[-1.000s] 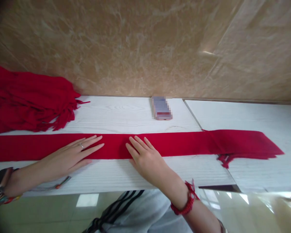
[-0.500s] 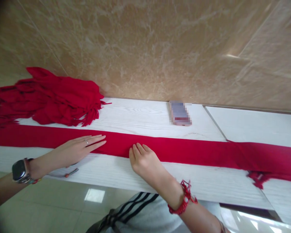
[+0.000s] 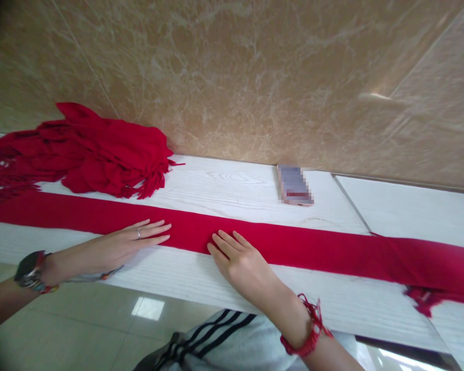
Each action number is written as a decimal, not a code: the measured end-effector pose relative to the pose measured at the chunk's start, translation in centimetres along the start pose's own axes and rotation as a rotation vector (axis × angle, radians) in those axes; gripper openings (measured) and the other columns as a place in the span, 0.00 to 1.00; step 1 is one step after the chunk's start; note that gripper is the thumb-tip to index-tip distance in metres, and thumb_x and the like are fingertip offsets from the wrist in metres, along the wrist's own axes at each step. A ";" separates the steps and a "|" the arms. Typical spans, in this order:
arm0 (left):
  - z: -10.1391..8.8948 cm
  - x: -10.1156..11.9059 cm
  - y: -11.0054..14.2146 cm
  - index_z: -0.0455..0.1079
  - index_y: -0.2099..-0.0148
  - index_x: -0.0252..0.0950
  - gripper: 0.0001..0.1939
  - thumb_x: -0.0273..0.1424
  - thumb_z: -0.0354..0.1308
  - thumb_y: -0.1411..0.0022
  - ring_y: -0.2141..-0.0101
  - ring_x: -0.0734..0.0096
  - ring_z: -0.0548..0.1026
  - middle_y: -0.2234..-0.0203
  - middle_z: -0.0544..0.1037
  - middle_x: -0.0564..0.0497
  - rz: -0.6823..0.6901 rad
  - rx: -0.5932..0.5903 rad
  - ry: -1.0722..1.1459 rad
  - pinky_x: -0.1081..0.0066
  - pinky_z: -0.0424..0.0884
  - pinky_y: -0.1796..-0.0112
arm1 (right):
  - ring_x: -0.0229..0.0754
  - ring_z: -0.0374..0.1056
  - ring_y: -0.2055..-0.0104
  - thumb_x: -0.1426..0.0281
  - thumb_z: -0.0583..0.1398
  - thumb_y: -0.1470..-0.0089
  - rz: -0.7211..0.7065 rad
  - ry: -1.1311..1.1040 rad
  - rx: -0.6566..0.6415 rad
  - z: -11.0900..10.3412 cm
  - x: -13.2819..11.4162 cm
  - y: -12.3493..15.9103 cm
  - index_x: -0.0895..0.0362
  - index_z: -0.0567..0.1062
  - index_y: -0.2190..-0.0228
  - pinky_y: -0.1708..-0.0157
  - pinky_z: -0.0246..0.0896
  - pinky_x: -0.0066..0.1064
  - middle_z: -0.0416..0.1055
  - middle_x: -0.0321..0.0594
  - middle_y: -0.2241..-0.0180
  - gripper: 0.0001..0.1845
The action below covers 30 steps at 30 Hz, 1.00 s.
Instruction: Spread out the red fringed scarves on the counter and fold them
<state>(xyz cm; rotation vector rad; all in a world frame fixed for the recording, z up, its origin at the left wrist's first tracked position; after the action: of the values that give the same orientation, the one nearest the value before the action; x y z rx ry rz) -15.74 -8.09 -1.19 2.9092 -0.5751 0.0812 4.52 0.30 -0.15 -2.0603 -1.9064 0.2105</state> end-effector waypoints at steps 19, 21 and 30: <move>-0.3 -5.2 6.8 0.57 0.42 0.33 0.25 0.17 0.38 0.40 0.44 0.69 0.57 0.44 0.62 0.48 -0.236 0.061 -0.331 0.66 0.58 0.45 | 0.48 0.68 0.58 0.82 0.53 0.48 -0.089 0.012 -0.100 2.3 -4.9 -10.3 0.68 0.73 0.62 0.63 0.68 0.34 0.71 0.55 0.59 0.12; -0.3 -5.3 7.2 0.56 0.41 0.33 0.27 0.15 0.38 0.42 0.44 0.69 0.57 0.43 0.60 0.48 -0.253 0.101 -0.362 0.66 0.58 0.45 | 0.48 0.69 0.59 0.82 0.54 0.49 -0.114 0.037 -0.056 2.2 -5.0 -10.2 0.69 0.73 0.62 0.64 0.69 0.33 0.72 0.55 0.60 0.12; 0.4 -4.4 8.3 0.58 0.42 0.34 0.25 0.17 0.38 0.40 0.40 0.69 0.46 0.42 0.57 0.50 -0.140 0.102 -0.170 0.64 0.46 0.41 | 0.47 0.69 0.57 0.81 0.53 0.48 -0.300 0.062 0.177 1.8 -5.4 -8.4 0.70 0.72 0.60 0.59 0.67 0.34 0.72 0.55 0.60 0.14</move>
<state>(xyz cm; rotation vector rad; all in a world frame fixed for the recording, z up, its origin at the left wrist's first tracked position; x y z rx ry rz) -22.98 -14.09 -0.67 3.0661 -0.4007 -0.1614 -4.46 -4.36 0.30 -1.6266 -2.0476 0.2299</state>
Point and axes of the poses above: each hand's wrist, its own y-axis away from the middle knuckle, its own z-axis out of the palm, x = y × z, the point moved 6 cm from there along -y, towards the middle knuckle
